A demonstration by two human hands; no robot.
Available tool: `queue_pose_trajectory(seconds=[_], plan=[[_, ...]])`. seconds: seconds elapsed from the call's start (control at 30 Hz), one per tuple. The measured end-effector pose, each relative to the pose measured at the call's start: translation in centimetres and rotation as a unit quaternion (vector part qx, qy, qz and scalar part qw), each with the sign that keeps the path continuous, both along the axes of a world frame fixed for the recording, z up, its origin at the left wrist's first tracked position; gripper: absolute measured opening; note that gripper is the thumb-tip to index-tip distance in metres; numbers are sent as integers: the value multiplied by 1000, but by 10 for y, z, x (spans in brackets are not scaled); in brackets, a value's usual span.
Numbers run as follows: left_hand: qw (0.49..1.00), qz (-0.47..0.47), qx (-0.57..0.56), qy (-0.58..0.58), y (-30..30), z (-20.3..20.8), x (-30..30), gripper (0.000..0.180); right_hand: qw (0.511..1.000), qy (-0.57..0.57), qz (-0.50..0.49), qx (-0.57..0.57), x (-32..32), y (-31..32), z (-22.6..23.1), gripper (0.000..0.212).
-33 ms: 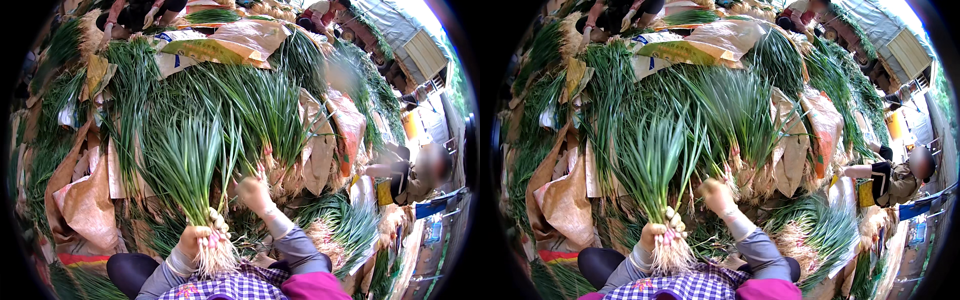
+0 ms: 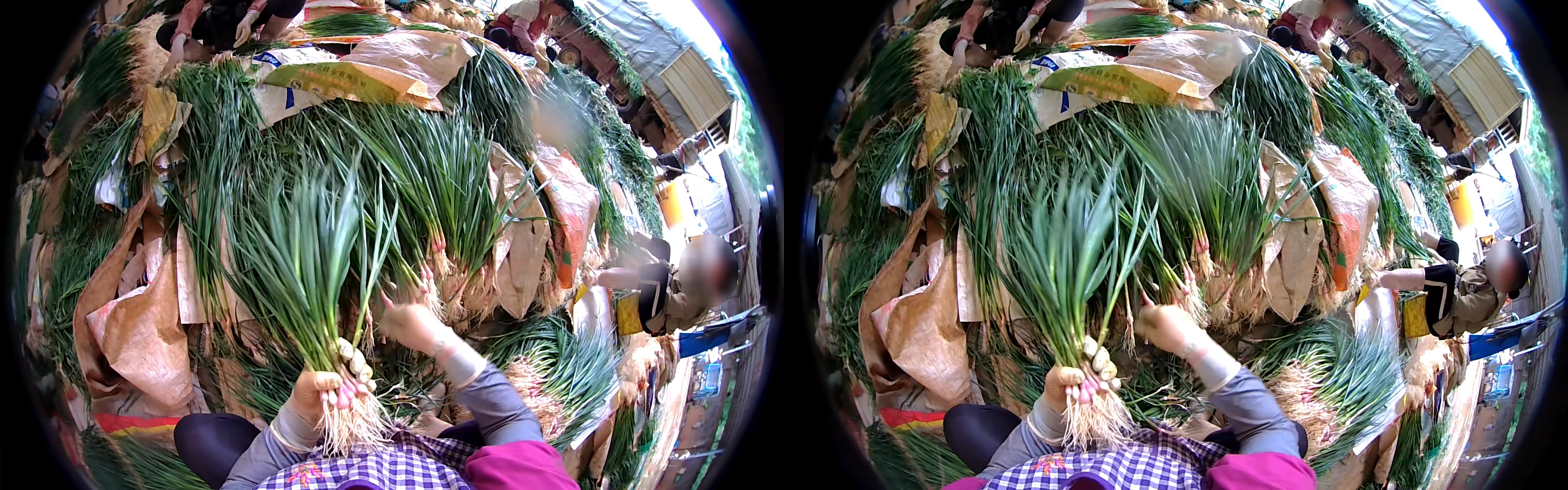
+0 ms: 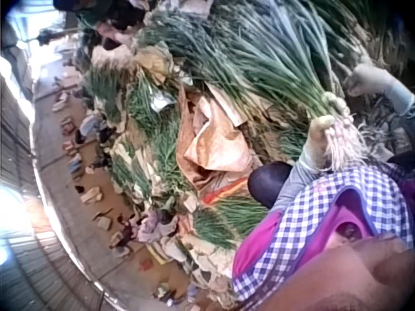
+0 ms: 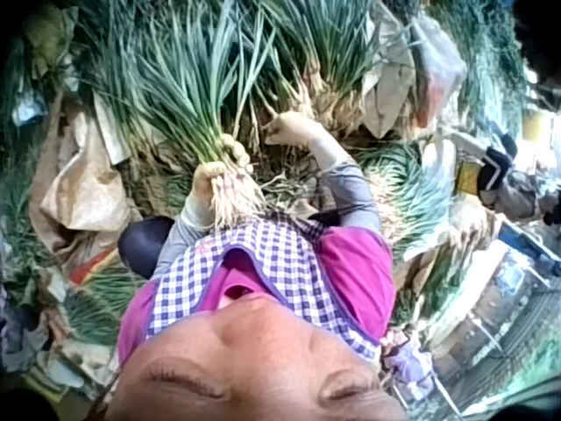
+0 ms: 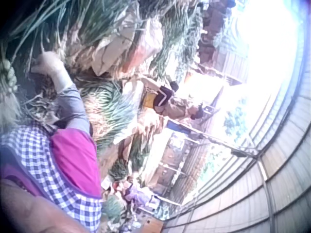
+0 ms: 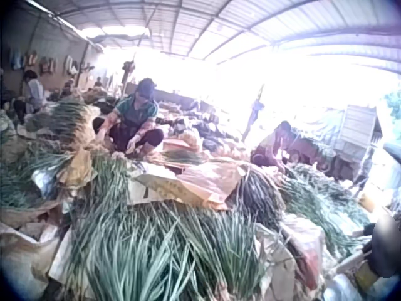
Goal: The person picks up bunches of green onions and removes outer layers or damaged leaves by hand, then places the sorted bunches back onto the floor.
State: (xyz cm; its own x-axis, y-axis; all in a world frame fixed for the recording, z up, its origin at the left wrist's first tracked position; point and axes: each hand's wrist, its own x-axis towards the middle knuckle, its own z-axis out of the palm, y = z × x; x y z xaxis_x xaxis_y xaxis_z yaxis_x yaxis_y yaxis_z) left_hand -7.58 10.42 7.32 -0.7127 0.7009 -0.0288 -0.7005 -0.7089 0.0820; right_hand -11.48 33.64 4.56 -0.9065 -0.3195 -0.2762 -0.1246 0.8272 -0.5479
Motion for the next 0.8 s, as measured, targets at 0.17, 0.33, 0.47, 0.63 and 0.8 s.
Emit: queue_pose_trajectory(seconds=[0.17, 0.33, 0.47, 0.63, 0.8], plan=[[972, -41, -228, -41, -6, -28, -11, 65, 922, 63, -330, 191, -102, 45, 24, 22], [989, -88, -120, 9, -5, -14, -14, 66, 908, 123, -394, 72, -152, 109, 17, 29], [996, -60, -49, 34, -8, -6, -12, 61, 880, 84, -442, -151, -116, 117, 59, 24], [976, -85, -201, 8, 8, -17, -5, 38, 924, -69, -312, -209, -18, 17, 57, 13], [961, -153, -223, -51, 11, -42, 3, 42, 988, 113, -99, 25, 31, -52, 38, 18]])
